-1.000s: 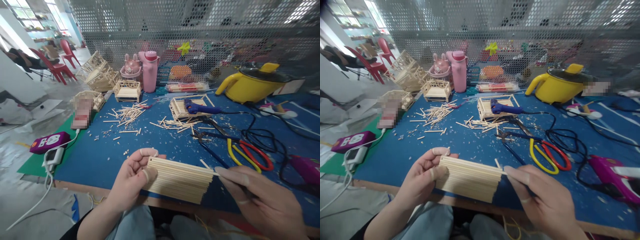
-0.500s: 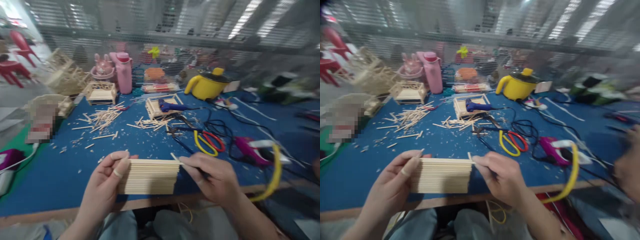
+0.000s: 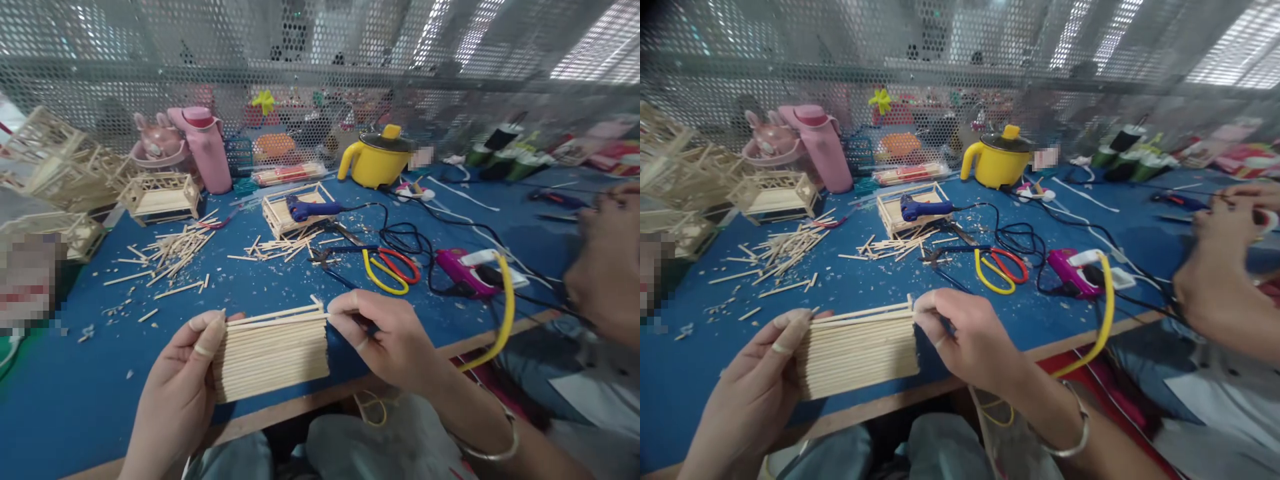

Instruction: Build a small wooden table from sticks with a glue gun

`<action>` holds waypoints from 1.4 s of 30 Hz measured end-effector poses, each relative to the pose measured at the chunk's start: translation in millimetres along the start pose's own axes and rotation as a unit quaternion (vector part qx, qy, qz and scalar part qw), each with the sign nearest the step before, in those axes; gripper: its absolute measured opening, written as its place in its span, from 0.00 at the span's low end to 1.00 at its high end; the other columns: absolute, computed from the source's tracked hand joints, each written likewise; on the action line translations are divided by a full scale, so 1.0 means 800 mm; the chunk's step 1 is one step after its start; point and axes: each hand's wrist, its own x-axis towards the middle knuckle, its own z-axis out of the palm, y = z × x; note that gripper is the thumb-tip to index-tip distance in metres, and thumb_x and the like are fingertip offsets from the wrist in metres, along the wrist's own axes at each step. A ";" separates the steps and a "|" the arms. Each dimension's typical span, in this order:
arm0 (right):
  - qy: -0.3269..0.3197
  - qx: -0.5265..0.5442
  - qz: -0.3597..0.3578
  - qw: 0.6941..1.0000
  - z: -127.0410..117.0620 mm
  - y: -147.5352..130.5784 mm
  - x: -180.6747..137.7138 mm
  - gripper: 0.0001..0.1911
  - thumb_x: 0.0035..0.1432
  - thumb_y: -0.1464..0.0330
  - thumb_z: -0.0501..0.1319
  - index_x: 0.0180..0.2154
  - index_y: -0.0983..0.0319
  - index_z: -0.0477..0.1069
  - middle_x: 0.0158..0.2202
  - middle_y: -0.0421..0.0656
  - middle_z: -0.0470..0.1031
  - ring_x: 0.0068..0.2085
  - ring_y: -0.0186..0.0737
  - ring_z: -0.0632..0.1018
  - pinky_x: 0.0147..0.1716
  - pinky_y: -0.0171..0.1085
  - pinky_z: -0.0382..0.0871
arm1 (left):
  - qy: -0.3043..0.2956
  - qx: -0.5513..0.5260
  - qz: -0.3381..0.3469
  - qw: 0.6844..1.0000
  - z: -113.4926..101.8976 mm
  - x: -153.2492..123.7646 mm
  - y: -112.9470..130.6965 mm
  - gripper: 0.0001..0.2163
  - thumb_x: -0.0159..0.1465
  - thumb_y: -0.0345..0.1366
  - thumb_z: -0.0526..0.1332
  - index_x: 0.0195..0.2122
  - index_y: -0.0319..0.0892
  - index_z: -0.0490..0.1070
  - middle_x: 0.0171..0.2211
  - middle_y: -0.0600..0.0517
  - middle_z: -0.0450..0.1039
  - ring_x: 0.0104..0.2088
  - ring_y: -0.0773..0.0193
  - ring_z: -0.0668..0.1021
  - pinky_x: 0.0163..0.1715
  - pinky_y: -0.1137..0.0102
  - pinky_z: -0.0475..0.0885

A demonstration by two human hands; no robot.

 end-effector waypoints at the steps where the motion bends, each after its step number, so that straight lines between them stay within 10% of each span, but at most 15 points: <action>1: -0.001 -0.001 -0.009 1.000 0.000 0.001 0.002 0.07 0.61 0.71 0.55 0.32 0.60 0.70 0.30 0.40 0.77 0.32 0.33 0.77 0.32 0.30 0.69 | -0.002 -0.002 -0.006 1.000 0.001 0.000 0.001 0.14 0.51 0.41 0.71 0.34 0.43 0.71 0.32 0.55 0.79 0.29 0.66 0.79 0.30 0.74 0.75; 23: -0.052 -0.084 0.076 0.992 0.005 0.023 0.014 0.08 0.58 0.59 0.58 0.31 0.53 0.73 0.26 0.36 0.78 0.26 0.40 0.78 0.26 0.36 0.70 | -0.052 -0.166 -0.026 0.984 0.005 0.002 0.007 0.08 0.56 0.36 0.66 0.34 0.38 0.75 0.32 0.47 0.81 0.30 0.64 0.81 0.32 0.74 0.75; 42: -0.009 -0.008 -0.011 1.000 0.011 0.019 0.021 0.06 0.58 0.74 0.59 0.32 0.60 0.73 0.29 0.38 0.77 0.33 0.33 0.76 0.35 0.33 0.68 | 0.036 -0.088 -0.052 0.994 0.003 0.001 0.001 0.15 0.48 0.39 0.72 0.36 0.40 0.75 0.33 0.49 0.80 0.31 0.61 0.81 0.29 0.72 0.77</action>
